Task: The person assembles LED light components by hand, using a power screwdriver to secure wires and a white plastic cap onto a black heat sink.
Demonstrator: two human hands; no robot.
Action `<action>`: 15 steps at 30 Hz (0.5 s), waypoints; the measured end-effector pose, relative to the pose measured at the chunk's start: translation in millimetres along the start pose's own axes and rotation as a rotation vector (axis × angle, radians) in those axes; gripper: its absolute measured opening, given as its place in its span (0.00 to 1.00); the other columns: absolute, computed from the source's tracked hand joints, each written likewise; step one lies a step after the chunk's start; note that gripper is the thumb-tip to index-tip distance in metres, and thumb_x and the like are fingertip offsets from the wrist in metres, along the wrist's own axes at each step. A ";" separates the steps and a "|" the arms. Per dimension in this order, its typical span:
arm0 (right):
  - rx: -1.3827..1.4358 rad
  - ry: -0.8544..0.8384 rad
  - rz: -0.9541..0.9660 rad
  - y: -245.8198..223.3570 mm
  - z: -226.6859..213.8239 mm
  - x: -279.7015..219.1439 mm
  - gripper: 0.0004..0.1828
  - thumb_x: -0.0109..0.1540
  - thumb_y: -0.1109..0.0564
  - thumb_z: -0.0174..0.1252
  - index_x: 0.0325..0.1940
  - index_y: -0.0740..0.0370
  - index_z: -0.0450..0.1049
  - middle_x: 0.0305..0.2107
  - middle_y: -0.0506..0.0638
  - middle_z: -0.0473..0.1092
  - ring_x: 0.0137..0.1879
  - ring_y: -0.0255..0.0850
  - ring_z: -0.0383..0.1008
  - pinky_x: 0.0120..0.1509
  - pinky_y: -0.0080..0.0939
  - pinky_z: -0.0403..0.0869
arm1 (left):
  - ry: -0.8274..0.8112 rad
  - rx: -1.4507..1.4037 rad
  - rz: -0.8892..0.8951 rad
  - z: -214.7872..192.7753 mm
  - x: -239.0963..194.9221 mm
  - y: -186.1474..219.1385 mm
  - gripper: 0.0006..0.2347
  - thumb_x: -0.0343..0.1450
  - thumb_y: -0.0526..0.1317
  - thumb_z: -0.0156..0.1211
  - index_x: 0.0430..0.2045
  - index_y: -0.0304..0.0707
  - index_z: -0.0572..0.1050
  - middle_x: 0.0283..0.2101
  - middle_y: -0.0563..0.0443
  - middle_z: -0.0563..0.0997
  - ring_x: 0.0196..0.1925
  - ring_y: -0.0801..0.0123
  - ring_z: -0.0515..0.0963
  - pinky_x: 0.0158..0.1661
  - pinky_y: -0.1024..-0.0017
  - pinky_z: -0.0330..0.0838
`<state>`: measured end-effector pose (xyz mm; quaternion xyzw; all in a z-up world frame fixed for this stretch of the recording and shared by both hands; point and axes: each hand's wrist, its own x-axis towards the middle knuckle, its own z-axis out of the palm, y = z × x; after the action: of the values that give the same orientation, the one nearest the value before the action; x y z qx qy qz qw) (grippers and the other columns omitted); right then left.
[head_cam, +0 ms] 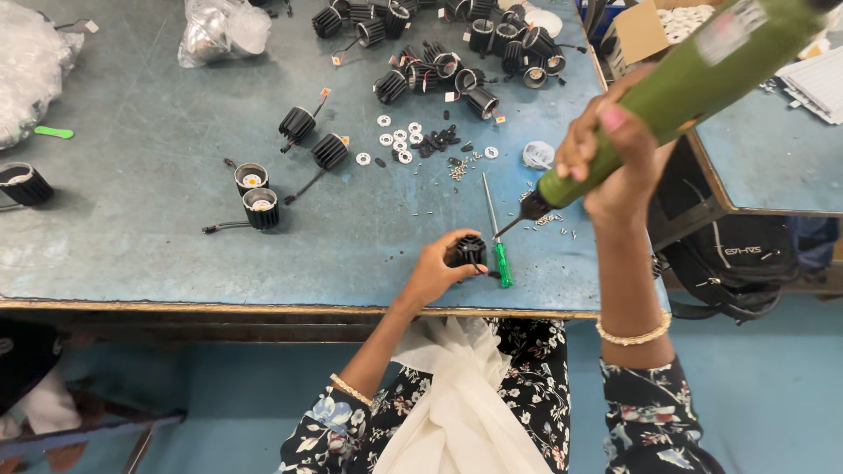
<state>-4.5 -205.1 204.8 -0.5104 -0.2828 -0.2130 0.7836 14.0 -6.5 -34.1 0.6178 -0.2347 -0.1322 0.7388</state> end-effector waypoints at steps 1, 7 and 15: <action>-0.002 0.010 -0.001 -5.9 -3.4 1.1 0.16 0.67 0.55 0.61 0.48 0.64 0.61 0.19 0.52 0.59 0.18 0.38 0.59 0.24 0.40 0.67 | 0.010 -0.019 0.002 -0.9 -1.2 0.2 0.24 0.63 0.29 0.72 0.55 0.33 0.73 0.47 0.52 0.81 0.47 0.76 0.79 0.48 0.76 0.76; -0.070 0.078 0.018 -27.4 -22.5 -5.9 0.17 0.68 0.54 0.62 0.49 0.63 0.61 0.20 0.52 0.58 0.19 0.38 0.58 0.26 0.41 0.66 | 0.012 -0.123 0.043 2.5 -16.2 28.3 0.25 0.64 0.28 0.71 0.56 0.32 0.71 0.53 0.47 0.81 0.52 0.72 0.81 0.52 0.73 0.77; -0.078 0.089 0.079 -24.1 -35.2 -24.5 0.16 0.66 0.55 0.62 0.45 0.62 0.61 0.19 0.52 0.58 0.19 0.37 0.59 0.25 0.39 0.66 | -0.051 -0.315 -0.007 20.0 -51.3 104.1 0.23 0.66 0.29 0.70 0.57 0.30 0.73 0.53 0.45 0.83 0.52 0.68 0.83 0.56 0.70 0.77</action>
<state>-29.9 -245.7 193.7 -0.5415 -0.2188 -0.2152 0.7827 -49.9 22.4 60.5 0.4915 -0.2277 -0.1859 0.8198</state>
